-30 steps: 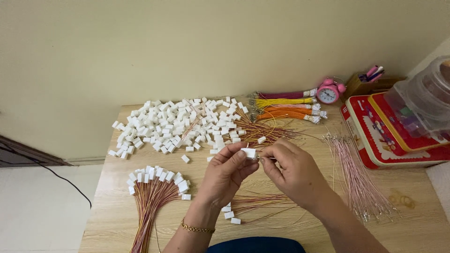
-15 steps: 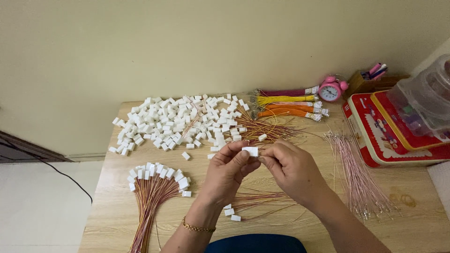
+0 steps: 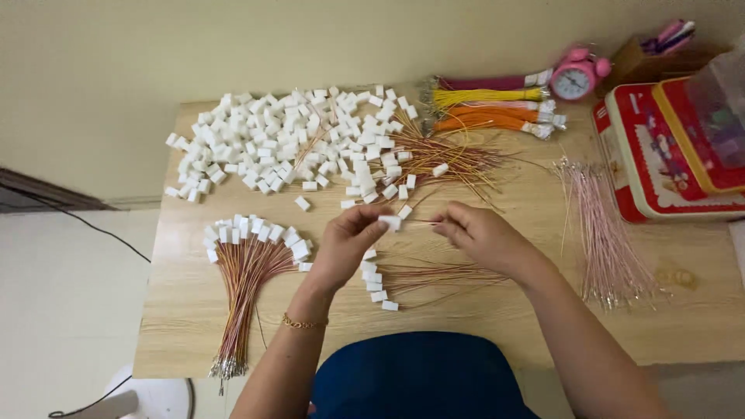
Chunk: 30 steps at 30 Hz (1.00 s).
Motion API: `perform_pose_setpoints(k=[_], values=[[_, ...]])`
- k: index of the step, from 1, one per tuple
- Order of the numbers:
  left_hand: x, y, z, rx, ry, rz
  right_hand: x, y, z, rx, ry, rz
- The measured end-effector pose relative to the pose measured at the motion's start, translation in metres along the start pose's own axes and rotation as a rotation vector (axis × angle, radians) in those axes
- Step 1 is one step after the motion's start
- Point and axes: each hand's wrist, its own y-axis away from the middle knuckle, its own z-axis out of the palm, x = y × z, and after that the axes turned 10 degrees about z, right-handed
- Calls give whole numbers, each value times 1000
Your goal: Insert thin individual wires into small white plastic connectors at a workbench.
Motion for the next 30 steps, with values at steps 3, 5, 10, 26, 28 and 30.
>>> perform_pose_setpoints(k=[3,5,10,26,28,30], values=[[-49,9,-27,-51,-375,-13,65,-25,20,-2,156,49],[-68,18,-34,-91,-590,-42,99,-32,39,5,273,68],[-144,49,-53,-53,-704,-1,171,-33,98,-75,397,115],[-151,-76,24,-170,-1458,386,207,-18,58,329,104,264],[-160,-82,26,-245,-1555,378,226,-16,65,316,127,316],[-165,-82,24,-232,-1557,427,236,-13,70,297,136,338]])
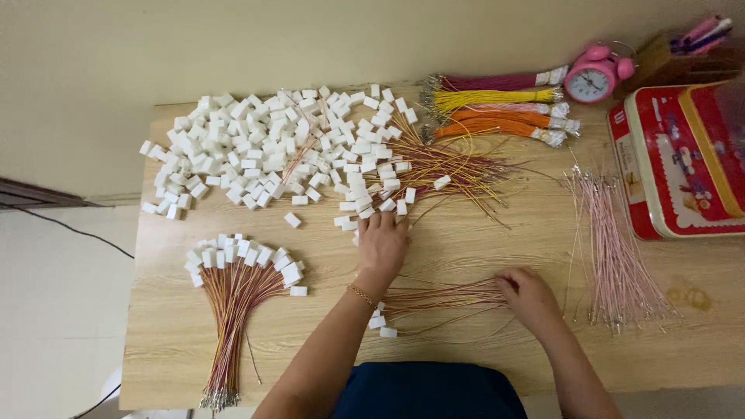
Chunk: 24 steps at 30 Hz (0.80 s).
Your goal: Insert thin individual wires into small white plastic connectors at a workbench.
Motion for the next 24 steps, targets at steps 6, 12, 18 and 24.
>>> perform_pose_setpoints(k=[6,12,18,24], values=[[-7,4,4,99,24,26,-27,6,-24,-15,-39,96],[6,-27,-78,22,384,-89,8,-27,-64,293,-29,251],[0,-25,-206,403,984,-136,47,-86,-96,461,-86,367],[-6,18,-227,424,1045,-187,21,-119,-122,342,7,516]])
